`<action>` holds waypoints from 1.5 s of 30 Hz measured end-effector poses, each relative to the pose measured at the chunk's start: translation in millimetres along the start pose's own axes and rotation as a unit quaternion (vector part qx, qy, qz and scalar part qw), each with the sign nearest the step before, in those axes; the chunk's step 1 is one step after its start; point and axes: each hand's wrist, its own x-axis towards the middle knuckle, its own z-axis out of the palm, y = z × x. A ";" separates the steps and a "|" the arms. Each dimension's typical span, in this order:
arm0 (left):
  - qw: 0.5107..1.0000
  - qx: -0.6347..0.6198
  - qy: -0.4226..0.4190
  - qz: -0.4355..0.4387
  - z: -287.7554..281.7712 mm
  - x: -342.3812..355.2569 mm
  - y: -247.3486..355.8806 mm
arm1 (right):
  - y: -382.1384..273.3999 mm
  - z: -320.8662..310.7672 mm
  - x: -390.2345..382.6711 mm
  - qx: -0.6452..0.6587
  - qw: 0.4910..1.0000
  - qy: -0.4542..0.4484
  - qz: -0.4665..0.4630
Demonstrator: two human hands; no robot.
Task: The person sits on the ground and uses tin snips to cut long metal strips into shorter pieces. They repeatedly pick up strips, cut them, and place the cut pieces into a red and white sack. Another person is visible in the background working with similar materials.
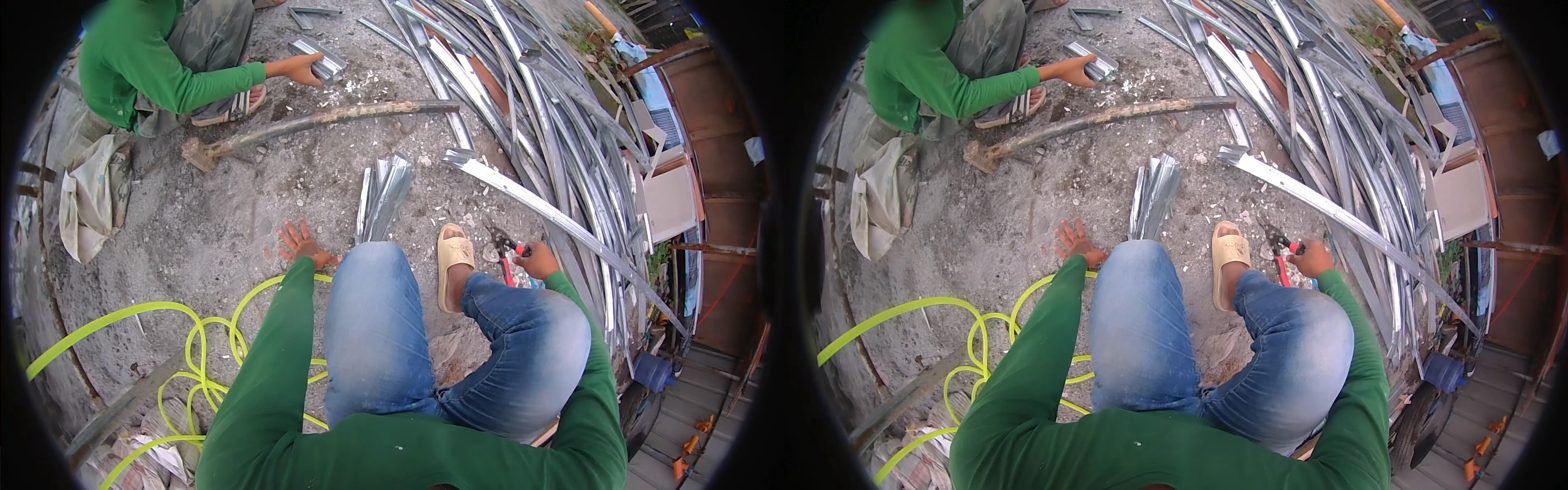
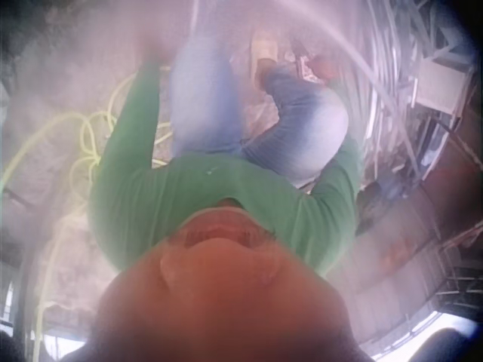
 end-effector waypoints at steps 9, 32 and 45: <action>0.998 -0.006 0.042 -0.036 -34.5 77.5 24.6 | 81.0 138.5 57.7 -0.072 0.995 0.014 0.066; 0.955 -0.193 0.012 -0.224 -91.3 135.9 109.3 | -240.6 -138.4 502.8 0.015 0.972 -0.035 -0.230; 0.946 -0.208 -0.017 -0.246 -100.5 132.6 99.0 | -454.5 -132.9 654.2 -0.010 0.955 0.260 -0.139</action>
